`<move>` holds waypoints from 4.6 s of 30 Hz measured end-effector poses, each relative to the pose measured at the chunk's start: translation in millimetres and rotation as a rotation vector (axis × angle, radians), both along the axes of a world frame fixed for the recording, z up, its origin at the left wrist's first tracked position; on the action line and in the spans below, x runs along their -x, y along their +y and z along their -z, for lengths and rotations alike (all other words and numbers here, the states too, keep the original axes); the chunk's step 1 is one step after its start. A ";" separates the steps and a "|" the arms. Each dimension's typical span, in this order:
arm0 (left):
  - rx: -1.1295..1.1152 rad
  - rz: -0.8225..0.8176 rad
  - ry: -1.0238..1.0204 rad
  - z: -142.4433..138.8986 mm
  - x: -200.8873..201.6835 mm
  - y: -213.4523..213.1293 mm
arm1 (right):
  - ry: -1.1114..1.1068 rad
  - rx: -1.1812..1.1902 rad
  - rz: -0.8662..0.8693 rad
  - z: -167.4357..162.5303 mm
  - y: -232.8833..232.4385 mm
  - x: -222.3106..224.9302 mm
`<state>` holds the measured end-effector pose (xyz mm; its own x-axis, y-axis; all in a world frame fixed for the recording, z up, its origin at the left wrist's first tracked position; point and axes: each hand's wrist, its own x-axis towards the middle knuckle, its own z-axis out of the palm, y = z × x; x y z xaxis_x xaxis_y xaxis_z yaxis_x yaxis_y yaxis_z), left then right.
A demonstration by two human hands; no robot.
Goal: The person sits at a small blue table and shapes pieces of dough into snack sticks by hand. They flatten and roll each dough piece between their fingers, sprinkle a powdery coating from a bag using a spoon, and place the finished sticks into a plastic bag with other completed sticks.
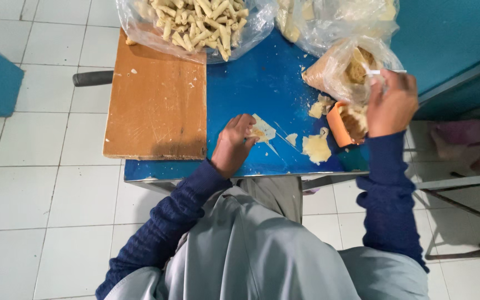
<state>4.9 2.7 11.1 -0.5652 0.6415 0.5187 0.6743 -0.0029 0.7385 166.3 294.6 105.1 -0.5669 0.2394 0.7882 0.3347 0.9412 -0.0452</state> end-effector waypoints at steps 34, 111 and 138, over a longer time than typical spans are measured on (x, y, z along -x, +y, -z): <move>0.124 0.057 0.036 0.3 -0.9 -3.8 | -0.274 0.659 -0.321 69.8 -135.7 49.4; 0.122 0.101 0.096 -1.5 25.2 9.8 | -0.469 0.669 -0.565 72.3 -113.6 79.3; 0.205 -0.192 0.352 -10.3 21.2 14.5 | -0.265 0.222 -0.494 72.3 -125.7 80.2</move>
